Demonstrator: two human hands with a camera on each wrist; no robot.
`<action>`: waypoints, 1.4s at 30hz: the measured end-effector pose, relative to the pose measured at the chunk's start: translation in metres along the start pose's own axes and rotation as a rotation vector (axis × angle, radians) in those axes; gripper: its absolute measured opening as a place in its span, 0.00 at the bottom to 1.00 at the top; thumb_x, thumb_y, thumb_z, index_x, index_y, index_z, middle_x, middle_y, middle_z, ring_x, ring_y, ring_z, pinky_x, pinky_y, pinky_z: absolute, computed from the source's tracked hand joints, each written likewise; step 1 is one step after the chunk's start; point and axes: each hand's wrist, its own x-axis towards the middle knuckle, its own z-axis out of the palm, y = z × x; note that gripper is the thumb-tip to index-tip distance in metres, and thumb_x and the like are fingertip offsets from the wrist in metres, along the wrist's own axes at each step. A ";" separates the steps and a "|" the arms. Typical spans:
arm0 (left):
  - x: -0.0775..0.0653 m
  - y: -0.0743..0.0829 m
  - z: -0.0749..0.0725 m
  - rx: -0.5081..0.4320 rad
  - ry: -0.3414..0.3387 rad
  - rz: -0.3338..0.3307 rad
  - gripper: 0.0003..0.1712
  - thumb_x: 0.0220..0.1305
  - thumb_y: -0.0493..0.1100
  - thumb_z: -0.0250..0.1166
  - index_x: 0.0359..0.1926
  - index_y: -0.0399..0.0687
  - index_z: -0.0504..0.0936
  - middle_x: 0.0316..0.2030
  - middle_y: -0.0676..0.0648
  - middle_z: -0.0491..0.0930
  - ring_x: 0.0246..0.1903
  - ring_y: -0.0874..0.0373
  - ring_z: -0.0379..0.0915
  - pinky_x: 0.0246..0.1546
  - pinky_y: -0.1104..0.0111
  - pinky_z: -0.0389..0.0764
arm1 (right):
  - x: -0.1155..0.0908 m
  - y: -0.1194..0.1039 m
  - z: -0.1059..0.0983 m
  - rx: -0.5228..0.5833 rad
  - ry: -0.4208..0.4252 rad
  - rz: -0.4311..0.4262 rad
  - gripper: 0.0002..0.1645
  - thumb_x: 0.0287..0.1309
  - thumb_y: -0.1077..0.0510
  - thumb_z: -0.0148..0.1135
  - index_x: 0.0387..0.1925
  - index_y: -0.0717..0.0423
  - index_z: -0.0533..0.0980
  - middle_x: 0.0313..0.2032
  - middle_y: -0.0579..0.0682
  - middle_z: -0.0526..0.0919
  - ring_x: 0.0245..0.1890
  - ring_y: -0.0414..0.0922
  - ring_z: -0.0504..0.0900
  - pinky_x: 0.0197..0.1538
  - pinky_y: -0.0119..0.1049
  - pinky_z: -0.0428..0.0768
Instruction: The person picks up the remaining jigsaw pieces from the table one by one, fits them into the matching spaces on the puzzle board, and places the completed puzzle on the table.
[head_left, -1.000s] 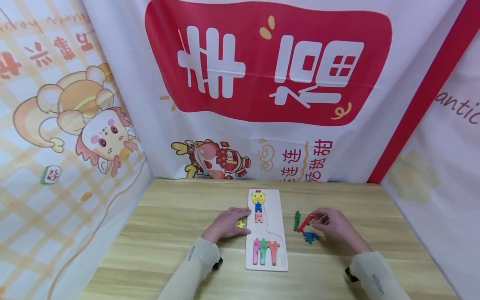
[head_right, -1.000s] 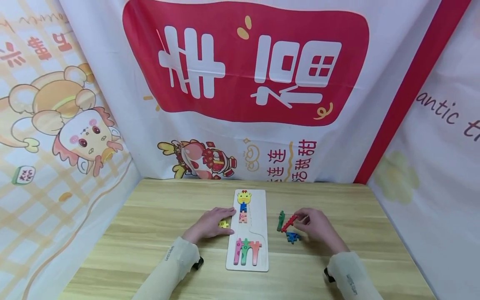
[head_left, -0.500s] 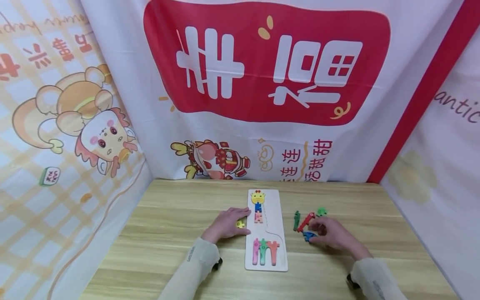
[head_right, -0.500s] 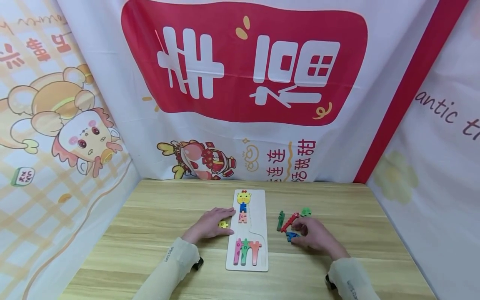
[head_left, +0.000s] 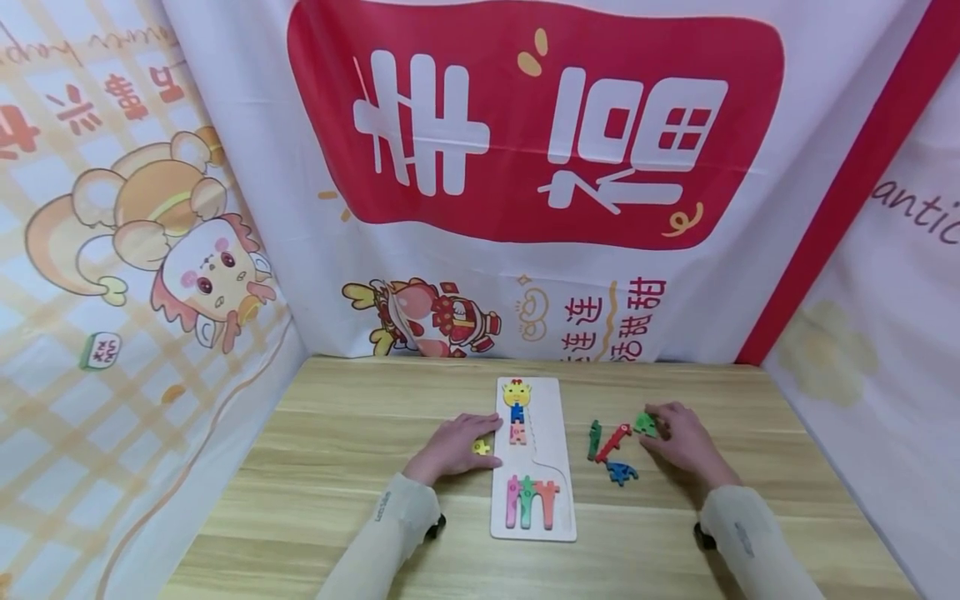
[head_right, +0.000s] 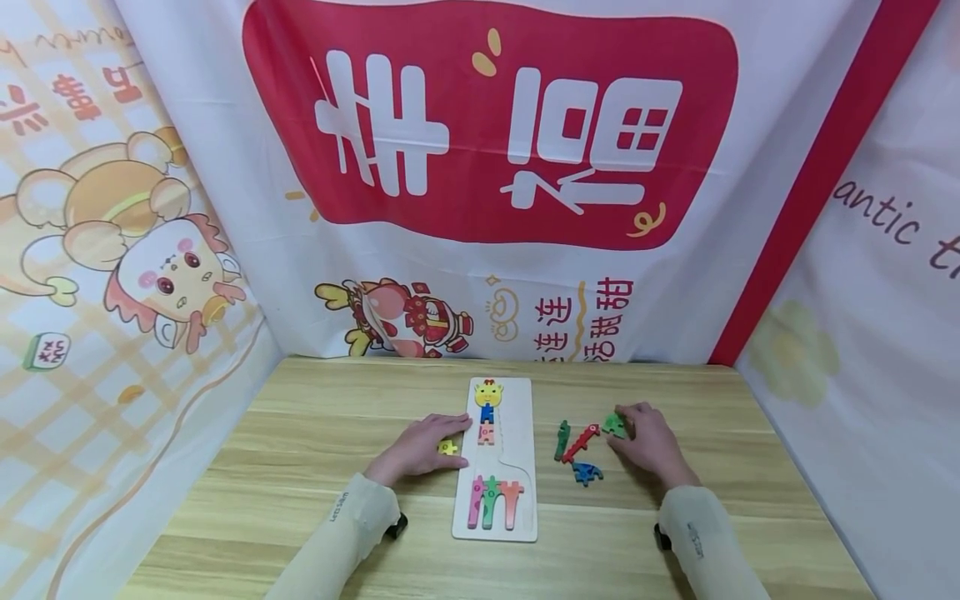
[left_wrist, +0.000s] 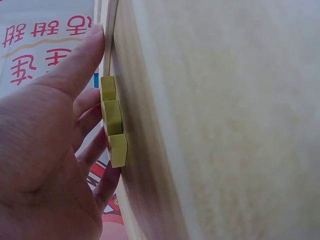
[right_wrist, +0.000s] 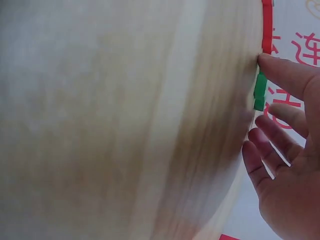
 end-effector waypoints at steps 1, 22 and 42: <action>0.000 0.000 0.000 -0.005 0.000 0.000 0.46 0.65 0.69 0.67 0.79 0.64 0.64 0.79 0.56 0.61 0.79 0.49 0.55 0.78 0.44 0.56 | 0.001 0.001 0.000 -0.005 0.001 -0.003 0.35 0.63 0.50 0.73 0.66 0.63 0.75 0.60 0.68 0.75 0.56 0.63 0.75 0.58 0.64 0.78; 0.004 -0.003 0.002 0.005 -0.003 -0.001 0.47 0.63 0.71 0.66 0.79 0.66 0.63 0.79 0.58 0.61 0.79 0.49 0.55 0.78 0.45 0.57 | -0.010 -0.040 -0.011 0.161 0.058 -0.115 0.30 0.58 0.61 0.76 0.62 0.60 0.77 0.53 0.59 0.84 0.41 0.45 0.83 0.45 0.40 0.87; 0.003 -0.003 0.003 -0.002 -0.004 -0.004 0.46 0.65 0.70 0.66 0.79 0.66 0.63 0.79 0.57 0.61 0.79 0.49 0.54 0.78 0.45 0.57 | -0.028 -0.108 -0.020 0.289 0.145 -0.261 0.28 0.54 0.64 0.78 0.58 0.54 0.80 0.48 0.53 0.86 0.37 0.42 0.84 0.43 0.39 0.88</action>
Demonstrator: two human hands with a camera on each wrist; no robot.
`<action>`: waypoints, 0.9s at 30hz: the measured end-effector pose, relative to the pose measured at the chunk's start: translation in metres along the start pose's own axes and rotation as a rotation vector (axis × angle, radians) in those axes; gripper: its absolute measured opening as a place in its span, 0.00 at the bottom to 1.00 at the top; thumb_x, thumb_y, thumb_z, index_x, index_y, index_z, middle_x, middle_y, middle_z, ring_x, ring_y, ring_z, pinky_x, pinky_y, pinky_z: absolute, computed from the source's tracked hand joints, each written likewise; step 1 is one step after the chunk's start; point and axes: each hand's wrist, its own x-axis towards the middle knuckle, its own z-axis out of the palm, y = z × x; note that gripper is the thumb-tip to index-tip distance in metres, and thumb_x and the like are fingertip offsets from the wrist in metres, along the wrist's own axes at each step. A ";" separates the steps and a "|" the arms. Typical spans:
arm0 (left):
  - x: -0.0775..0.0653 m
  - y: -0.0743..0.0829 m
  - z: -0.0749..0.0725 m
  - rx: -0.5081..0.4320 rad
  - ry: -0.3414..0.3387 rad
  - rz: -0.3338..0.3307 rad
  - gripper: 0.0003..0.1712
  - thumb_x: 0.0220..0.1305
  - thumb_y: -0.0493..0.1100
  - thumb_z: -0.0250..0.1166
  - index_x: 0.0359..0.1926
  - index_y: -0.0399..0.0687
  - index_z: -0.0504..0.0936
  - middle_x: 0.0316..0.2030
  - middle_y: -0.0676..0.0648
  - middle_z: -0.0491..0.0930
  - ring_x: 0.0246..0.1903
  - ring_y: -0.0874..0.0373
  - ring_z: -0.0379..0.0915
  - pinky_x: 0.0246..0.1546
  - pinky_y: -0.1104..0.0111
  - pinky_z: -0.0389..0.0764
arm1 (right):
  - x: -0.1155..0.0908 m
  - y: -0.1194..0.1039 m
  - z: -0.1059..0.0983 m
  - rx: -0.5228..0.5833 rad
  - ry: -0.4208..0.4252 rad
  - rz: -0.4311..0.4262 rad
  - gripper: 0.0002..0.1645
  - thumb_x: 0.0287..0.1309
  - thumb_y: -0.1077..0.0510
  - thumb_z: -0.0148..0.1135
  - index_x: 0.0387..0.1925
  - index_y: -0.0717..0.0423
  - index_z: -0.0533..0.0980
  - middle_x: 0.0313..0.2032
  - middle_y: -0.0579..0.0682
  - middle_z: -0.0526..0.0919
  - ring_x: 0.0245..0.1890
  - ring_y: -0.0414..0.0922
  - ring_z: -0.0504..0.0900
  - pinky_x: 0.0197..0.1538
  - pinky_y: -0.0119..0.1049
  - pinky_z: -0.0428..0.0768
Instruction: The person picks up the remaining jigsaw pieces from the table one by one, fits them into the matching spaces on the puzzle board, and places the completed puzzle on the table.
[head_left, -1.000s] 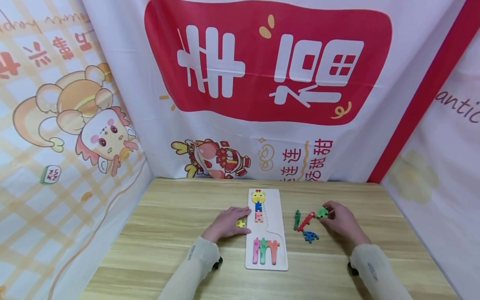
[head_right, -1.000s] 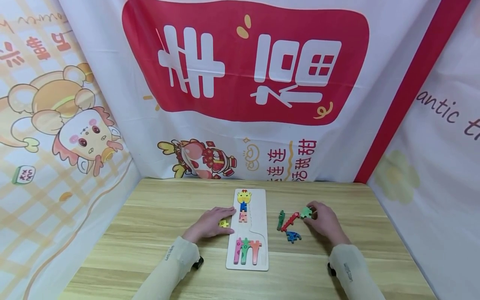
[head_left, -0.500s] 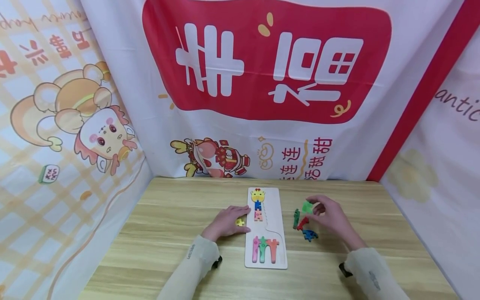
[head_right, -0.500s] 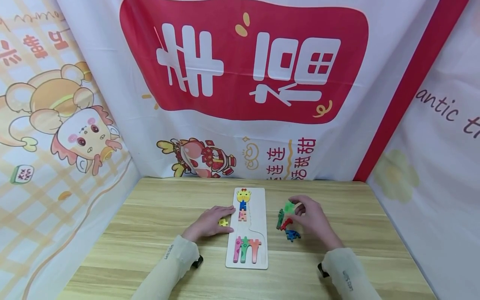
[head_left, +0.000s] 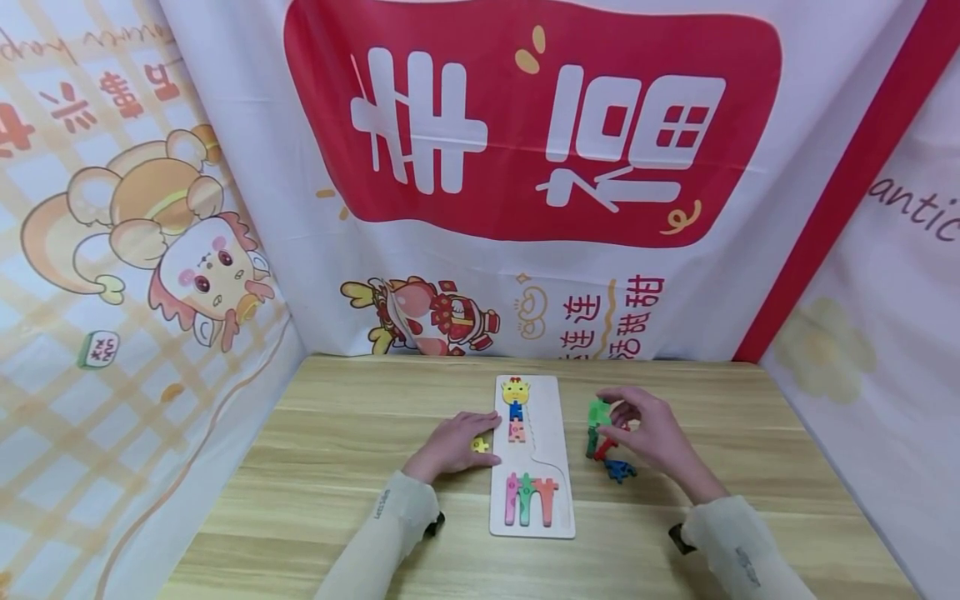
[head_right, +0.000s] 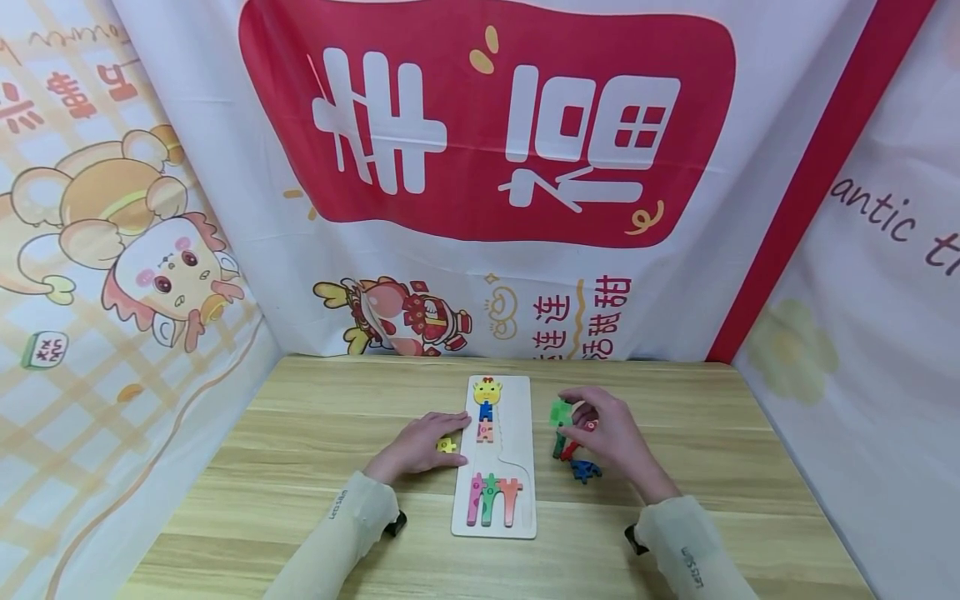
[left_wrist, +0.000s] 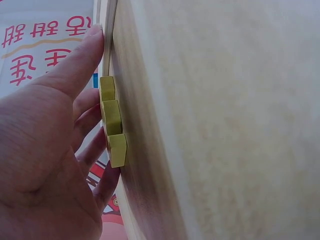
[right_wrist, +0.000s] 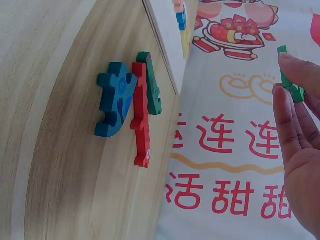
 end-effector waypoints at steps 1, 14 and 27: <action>0.000 0.000 0.000 0.001 -0.001 0.000 0.46 0.65 0.70 0.66 0.79 0.66 0.63 0.79 0.57 0.61 0.79 0.49 0.54 0.78 0.45 0.57 | 0.000 -0.001 0.000 0.001 0.002 -0.002 0.29 0.54 0.64 0.78 0.58 0.54 0.80 0.48 0.52 0.86 0.37 0.42 0.84 0.43 0.38 0.88; -0.001 0.001 -0.001 -0.004 -0.002 0.003 0.46 0.64 0.70 0.66 0.79 0.65 0.63 0.79 0.57 0.61 0.79 0.50 0.55 0.78 0.46 0.58 | -0.002 -0.014 0.004 0.019 -0.004 0.000 0.32 0.56 0.56 0.79 0.62 0.52 0.80 0.49 0.49 0.87 0.39 0.40 0.85 0.44 0.37 0.89; -0.002 0.003 -0.005 0.005 -0.008 0.009 0.46 0.65 0.69 0.67 0.79 0.64 0.63 0.79 0.56 0.61 0.78 0.49 0.55 0.78 0.45 0.58 | -0.003 -0.028 0.008 0.025 0.007 -0.074 0.29 0.55 0.56 0.80 0.59 0.53 0.82 0.46 0.48 0.87 0.38 0.39 0.85 0.45 0.46 0.89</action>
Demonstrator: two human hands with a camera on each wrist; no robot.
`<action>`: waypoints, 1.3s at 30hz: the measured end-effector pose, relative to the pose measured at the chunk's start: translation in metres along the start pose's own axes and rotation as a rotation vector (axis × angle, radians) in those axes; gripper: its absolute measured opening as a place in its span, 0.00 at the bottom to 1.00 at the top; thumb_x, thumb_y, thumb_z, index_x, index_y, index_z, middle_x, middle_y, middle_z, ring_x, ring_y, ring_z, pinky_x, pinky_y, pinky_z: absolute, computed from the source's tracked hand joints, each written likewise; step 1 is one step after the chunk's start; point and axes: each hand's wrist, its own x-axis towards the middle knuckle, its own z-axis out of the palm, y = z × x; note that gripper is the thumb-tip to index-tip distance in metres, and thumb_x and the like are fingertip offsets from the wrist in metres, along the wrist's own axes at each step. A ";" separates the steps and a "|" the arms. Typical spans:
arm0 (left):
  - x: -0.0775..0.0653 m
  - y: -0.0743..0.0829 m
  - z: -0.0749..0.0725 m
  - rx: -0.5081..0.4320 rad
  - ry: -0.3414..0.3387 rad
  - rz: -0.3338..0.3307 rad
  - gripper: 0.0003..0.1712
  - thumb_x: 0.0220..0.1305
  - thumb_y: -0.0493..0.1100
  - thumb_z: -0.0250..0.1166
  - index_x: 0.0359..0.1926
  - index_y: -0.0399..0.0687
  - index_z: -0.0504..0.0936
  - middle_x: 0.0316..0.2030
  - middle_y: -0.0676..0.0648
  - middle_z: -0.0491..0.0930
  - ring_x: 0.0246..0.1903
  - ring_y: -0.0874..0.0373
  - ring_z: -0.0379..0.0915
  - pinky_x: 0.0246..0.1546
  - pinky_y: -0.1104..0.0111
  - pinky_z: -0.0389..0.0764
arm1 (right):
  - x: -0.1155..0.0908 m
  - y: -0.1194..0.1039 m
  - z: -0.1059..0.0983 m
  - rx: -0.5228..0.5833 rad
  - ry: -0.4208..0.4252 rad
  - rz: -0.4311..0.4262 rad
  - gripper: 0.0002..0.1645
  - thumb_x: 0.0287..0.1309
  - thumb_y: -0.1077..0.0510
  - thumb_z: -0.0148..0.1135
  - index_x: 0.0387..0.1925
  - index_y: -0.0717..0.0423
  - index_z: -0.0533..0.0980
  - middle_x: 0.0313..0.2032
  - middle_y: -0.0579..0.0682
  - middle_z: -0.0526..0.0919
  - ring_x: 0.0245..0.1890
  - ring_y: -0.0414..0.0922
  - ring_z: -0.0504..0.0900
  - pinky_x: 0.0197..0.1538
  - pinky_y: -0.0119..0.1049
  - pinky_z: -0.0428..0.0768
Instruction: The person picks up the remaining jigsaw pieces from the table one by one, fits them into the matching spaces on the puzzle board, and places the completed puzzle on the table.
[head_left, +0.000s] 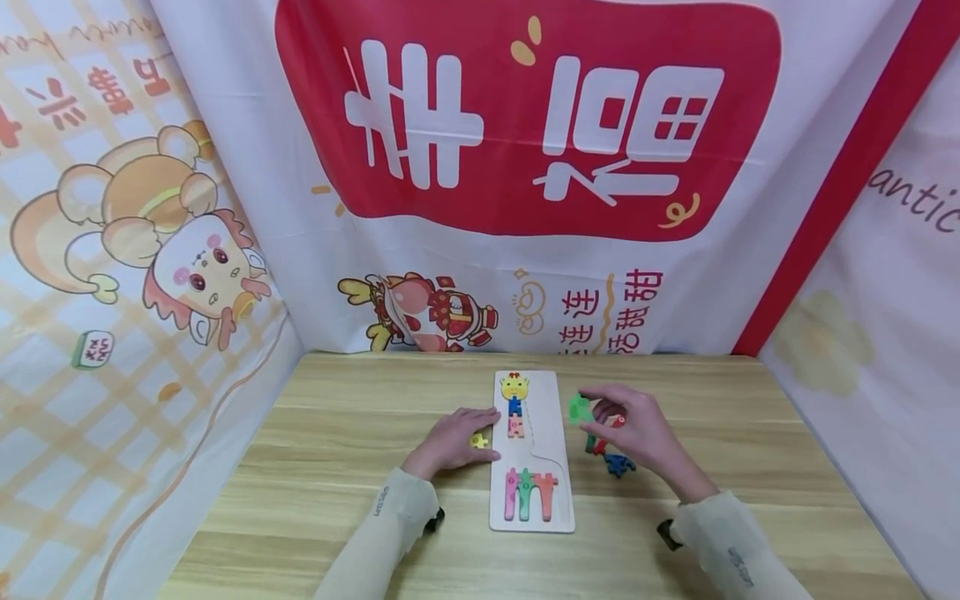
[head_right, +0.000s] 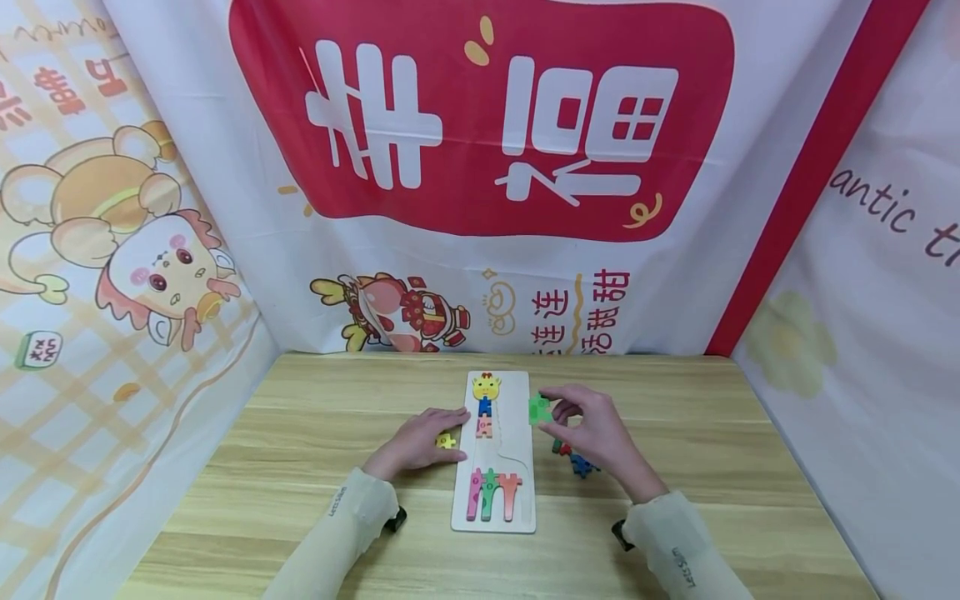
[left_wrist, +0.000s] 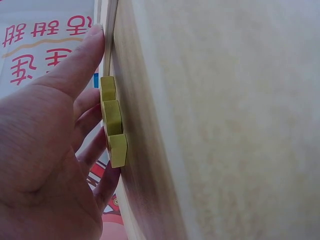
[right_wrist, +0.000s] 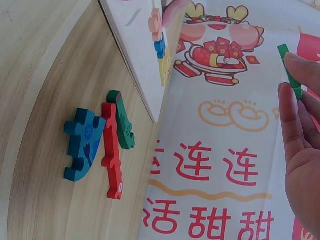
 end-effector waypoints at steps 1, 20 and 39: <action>0.000 0.000 0.000 -0.001 0.000 0.001 0.46 0.65 0.69 0.67 0.79 0.64 0.63 0.79 0.56 0.61 0.78 0.49 0.55 0.77 0.45 0.58 | 0.000 0.000 0.000 -0.003 0.002 -0.008 0.29 0.55 0.56 0.80 0.59 0.54 0.82 0.46 0.48 0.87 0.38 0.39 0.84 0.45 0.47 0.89; 0.001 -0.001 -0.001 -0.015 -0.001 -0.006 0.47 0.65 0.69 0.66 0.79 0.64 0.63 0.79 0.57 0.60 0.79 0.49 0.54 0.78 0.45 0.57 | 0.005 0.008 0.030 0.001 -0.132 0.129 0.29 0.54 0.54 0.80 0.59 0.50 0.83 0.47 0.46 0.89 0.38 0.37 0.84 0.44 0.34 0.87; 0.002 -0.003 0.001 0.007 0.003 -0.003 0.46 0.65 0.69 0.65 0.79 0.65 0.63 0.79 0.57 0.61 0.79 0.50 0.55 0.78 0.45 0.57 | 0.024 0.010 0.106 0.080 -0.283 0.321 0.22 0.51 0.58 0.80 0.49 0.48 0.84 0.40 0.44 0.86 0.34 0.41 0.82 0.40 0.35 0.85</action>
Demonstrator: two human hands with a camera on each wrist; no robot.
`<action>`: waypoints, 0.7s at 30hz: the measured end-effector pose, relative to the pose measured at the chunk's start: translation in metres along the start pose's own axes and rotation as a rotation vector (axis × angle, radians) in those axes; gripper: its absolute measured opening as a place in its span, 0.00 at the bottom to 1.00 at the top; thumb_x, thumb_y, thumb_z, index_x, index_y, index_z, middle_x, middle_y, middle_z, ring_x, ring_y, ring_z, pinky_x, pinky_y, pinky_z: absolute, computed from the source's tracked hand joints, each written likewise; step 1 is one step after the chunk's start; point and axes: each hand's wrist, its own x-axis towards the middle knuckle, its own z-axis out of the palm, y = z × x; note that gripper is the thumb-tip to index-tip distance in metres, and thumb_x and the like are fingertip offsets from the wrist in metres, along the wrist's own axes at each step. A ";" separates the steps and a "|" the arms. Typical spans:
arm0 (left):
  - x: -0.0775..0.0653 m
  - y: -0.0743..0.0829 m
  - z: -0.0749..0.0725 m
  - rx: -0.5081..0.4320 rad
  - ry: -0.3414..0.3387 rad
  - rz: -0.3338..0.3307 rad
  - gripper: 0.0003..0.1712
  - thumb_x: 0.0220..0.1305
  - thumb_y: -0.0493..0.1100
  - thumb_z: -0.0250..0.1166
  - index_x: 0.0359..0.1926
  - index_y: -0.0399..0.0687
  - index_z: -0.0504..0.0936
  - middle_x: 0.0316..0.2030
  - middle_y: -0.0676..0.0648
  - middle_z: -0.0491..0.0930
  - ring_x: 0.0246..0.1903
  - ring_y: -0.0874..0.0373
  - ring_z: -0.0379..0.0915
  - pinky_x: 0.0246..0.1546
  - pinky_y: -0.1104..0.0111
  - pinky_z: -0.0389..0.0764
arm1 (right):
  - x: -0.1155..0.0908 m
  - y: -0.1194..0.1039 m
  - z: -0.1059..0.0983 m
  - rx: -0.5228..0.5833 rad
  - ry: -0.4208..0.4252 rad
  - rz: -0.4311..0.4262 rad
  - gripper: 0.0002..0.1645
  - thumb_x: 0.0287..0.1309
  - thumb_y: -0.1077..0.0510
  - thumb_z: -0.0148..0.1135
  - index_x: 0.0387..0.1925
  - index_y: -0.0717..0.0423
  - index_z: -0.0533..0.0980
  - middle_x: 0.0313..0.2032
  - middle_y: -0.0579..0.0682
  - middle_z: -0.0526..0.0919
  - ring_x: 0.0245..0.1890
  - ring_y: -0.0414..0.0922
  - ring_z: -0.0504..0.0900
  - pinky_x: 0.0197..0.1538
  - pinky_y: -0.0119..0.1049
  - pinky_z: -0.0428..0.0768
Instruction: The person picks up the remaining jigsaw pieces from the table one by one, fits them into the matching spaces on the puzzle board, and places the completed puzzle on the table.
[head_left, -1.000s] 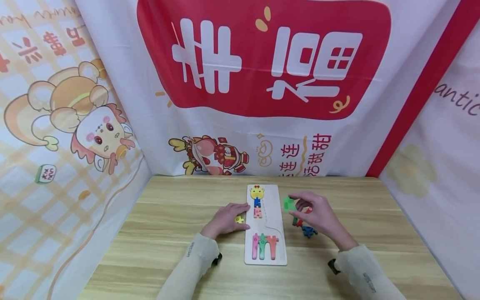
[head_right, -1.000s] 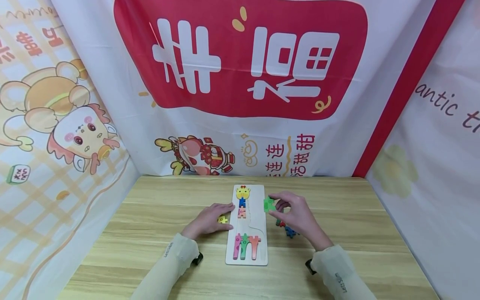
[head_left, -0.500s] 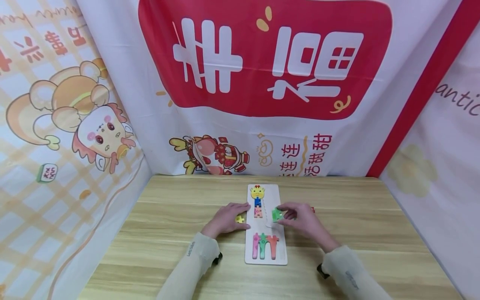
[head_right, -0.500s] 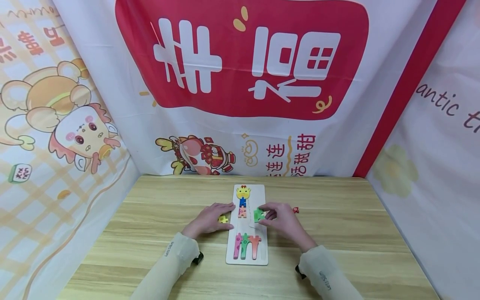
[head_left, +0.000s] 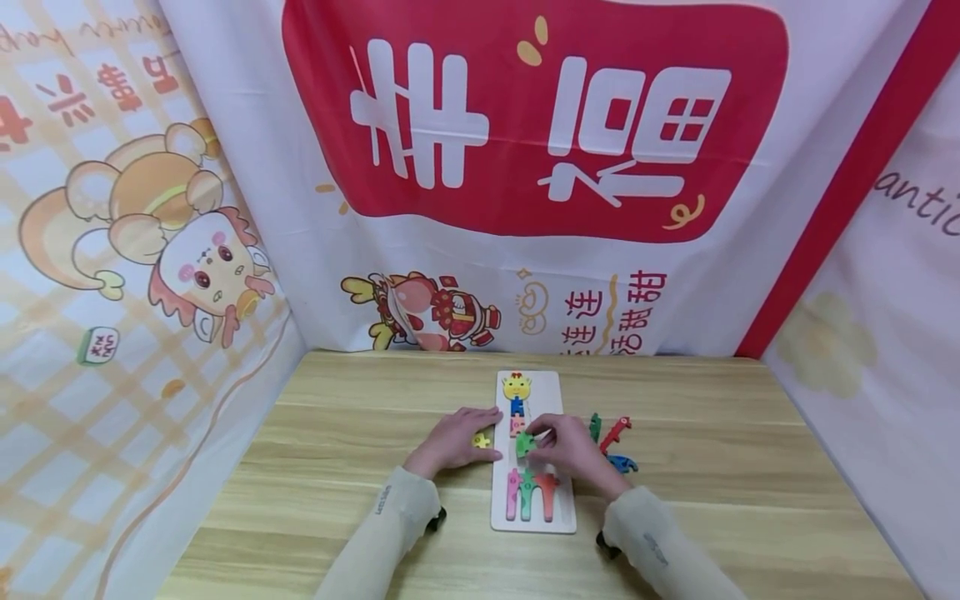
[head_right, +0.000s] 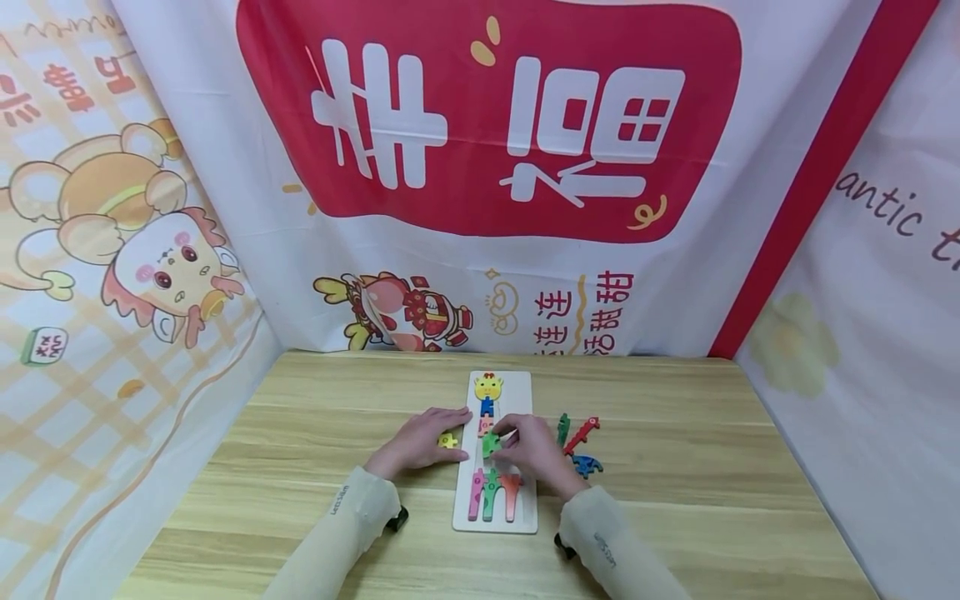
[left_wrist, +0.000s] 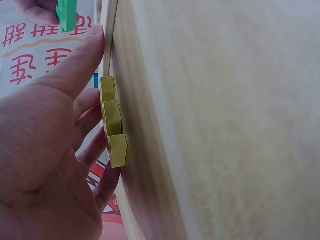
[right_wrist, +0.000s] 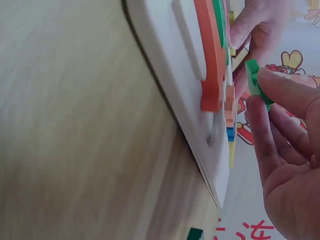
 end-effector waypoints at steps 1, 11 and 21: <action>0.000 0.000 0.001 0.004 0.000 0.003 0.46 0.66 0.70 0.65 0.79 0.65 0.63 0.79 0.57 0.61 0.79 0.50 0.55 0.78 0.45 0.57 | 0.000 0.000 0.002 0.006 0.002 0.011 0.21 0.51 0.58 0.81 0.49 0.48 0.84 0.40 0.44 0.86 0.34 0.42 0.82 0.40 0.36 0.85; 0.001 -0.002 0.001 0.014 0.017 0.033 0.46 0.66 0.69 0.66 0.79 0.61 0.64 0.79 0.54 0.62 0.78 0.48 0.57 0.76 0.43 0.60 | 0.008 0.001 0.012 0.037 0.002 0.042 0.21 0.51 0.56 0.81 0.48 0.47 0.84 0.44 0.47 0.85 0.37 0.42 0.83 0.40 0.37 0.85; -0.001 0.002 -0.002 0.014 0.013 0.019 0.46 0.65 0.69 0.66 0.78 0.63 0.64 0.79 0.56 0.62 0.78 0.50 0.57 0.76 0.45 0.60 | 0.014 0.002 0.017 0.011 0.007 0.077 0.20 0.51 0.56 0.81 0.47 0.49 0.85 0.40 0.46 0.85 0.36 0.42 0.82 0.39 0.37 0.85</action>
